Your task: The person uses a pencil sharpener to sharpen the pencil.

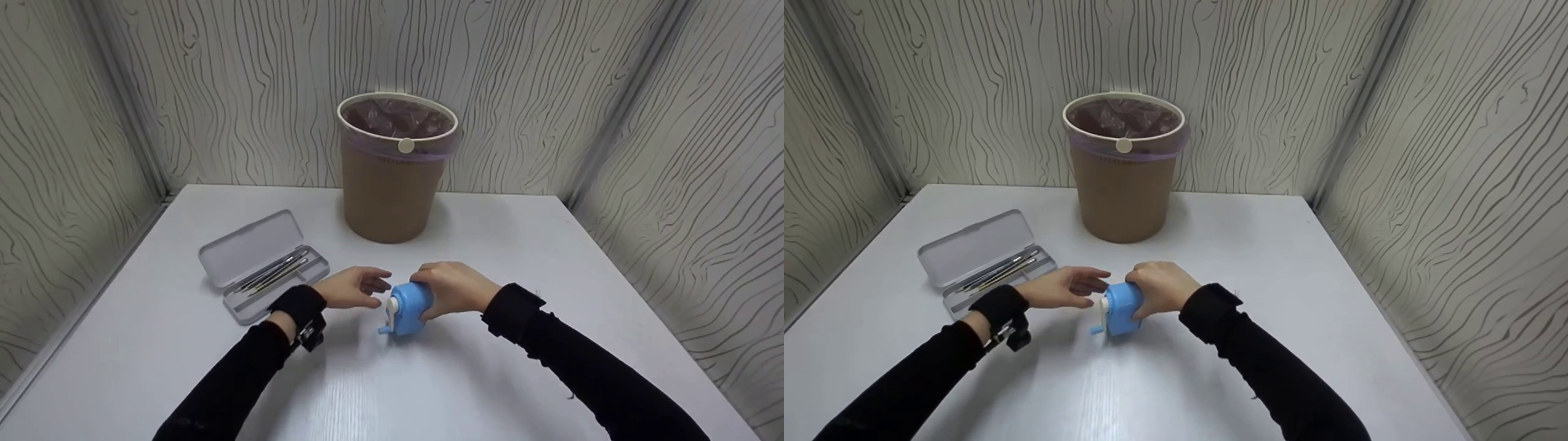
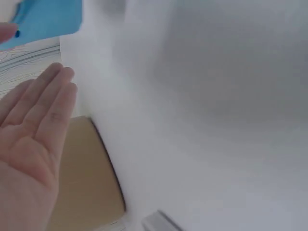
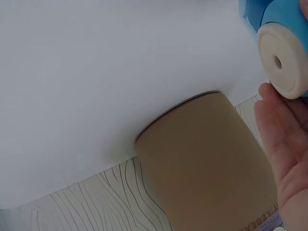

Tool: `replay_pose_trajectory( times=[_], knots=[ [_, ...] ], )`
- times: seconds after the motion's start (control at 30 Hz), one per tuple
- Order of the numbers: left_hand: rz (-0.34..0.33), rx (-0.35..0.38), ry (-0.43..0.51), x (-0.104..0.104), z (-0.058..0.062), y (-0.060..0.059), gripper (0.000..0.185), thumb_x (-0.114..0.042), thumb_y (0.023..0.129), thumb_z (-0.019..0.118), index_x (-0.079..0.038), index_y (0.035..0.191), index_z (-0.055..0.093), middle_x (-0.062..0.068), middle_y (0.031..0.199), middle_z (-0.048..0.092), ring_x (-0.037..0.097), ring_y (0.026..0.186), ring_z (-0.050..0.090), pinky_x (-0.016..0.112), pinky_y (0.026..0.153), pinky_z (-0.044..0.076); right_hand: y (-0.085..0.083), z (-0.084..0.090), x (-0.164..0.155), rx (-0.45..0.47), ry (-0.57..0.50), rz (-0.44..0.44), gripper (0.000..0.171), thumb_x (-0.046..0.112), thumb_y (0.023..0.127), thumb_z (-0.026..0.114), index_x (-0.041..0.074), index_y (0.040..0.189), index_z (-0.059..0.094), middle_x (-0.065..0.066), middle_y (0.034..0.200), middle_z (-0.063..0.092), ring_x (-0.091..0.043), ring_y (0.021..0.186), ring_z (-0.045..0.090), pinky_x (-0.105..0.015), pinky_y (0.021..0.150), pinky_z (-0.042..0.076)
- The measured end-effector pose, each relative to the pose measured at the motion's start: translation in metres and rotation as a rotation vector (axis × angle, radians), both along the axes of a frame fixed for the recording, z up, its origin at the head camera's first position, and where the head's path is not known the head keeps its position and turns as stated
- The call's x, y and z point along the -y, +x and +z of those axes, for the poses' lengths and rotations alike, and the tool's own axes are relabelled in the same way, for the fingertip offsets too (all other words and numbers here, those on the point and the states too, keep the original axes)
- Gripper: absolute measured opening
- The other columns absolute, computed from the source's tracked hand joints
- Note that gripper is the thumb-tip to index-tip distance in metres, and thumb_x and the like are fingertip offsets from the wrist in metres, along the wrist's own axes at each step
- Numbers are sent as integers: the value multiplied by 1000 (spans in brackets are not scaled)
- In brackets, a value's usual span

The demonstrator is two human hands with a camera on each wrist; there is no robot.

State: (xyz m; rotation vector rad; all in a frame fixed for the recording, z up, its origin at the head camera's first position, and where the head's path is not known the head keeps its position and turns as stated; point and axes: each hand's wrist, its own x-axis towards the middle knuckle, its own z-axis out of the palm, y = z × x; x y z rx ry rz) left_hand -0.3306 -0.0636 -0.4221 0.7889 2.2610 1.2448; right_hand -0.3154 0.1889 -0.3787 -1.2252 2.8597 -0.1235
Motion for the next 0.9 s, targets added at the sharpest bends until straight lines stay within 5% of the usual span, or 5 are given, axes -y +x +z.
replay_pose_trajectory(
  times=[0.2,0.63,0.9],
  knots=[
    [-1,-91,-90,-9,10,5,78,-38,89,78,-4,152,46,17,149,59,32,139,57,47,119,44,0,-13,3,-20,-58,-40,60,41,75,90,3,117,71,-10,109,75,-23,96,73,-41,88,62],
    [-2,-503,-256,-35,0,9,58,-26,78,90,-7,128,69,9,121,76,25,112,71,42,102,56,2,-29,6,-38,-199,-45,49,39,75,90,6,108,74,-4,99,75,-17,91,70,-34,82,60],
    [22,-579,-268,-39,-3,13,56,-29,75,92,-6,121,72,9,116,78,26,108,74,41,98,58,4,-36,3,-1,-252,-68,53,38,74,90,7,112,70,-5,105,73,-19,95,70,-37,85,61]
  ],
)
